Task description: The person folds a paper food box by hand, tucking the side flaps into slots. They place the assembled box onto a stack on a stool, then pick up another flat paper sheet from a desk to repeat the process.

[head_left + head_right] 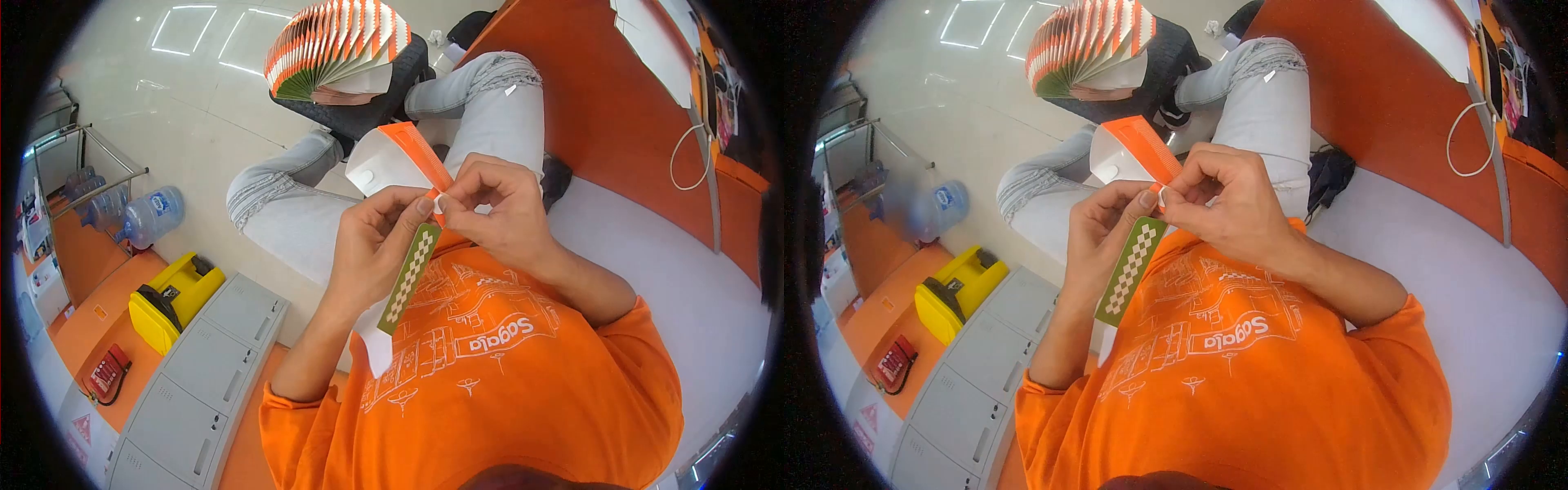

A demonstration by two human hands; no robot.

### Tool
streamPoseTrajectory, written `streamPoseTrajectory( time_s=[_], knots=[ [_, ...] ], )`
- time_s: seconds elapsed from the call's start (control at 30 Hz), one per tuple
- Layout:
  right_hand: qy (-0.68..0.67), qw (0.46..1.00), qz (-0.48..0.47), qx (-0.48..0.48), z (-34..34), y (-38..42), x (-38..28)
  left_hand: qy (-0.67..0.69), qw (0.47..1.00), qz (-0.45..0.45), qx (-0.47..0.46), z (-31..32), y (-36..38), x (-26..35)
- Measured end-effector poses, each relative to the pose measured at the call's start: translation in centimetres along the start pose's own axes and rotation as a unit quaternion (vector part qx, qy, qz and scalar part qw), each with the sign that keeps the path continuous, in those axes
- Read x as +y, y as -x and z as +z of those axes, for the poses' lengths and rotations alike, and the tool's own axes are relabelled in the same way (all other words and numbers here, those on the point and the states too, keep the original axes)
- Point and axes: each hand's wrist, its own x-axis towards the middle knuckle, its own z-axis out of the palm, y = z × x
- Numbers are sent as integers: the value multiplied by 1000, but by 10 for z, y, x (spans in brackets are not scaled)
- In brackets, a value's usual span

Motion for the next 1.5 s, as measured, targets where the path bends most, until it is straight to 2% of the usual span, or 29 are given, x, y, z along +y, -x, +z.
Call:
streamPoseTrajectory(
  time_s=[0.17, 0.23, 0.37, 0.73, 0.83, 1.2, 1.27, 1.37, 1.43, 1.5],
  knots=[
    [34, 999, -4, 0, -1, 1, -1, -2, 998, 13, 57, 7, 2, 0],
    [37, 999, -20, 30, 2, 1, 2, -7, 998, 14, 60, 6, 4, -1],
    [41, 997, -45, 49, 3, 2, 5, -7, 998, 17, 61, 7, 4, 0],
    [-3, 999, -2, 43, 4, 2, 3, 4, 998, 23, 62, 6, 4, -1],
    [41, 998, -16, 37, 3, 2, 4, 4, 998, 23, 62, 7, 4, -3],
    [32, 998, -6, 48, 0, -2, 7, 2, 998, 28, 51, 9, 6, -4],
    [44, 998, -11, 51, -4, -2, 9, 2, 999, -18, 34, 6, 9, -8],
    [74, 996, -41, 1, -8, 0, 10, 18, 999, -18, 20, 7, 12, -16],
    [155, 963, -220, -29, -10, 4, 11, 16, 1000, -20, 7, 3, 16, -18],
    [190, 950, -242, -52, -16, 4, 7, 15, 1000, -22, -7, -1, 19, -19]
  ],
)
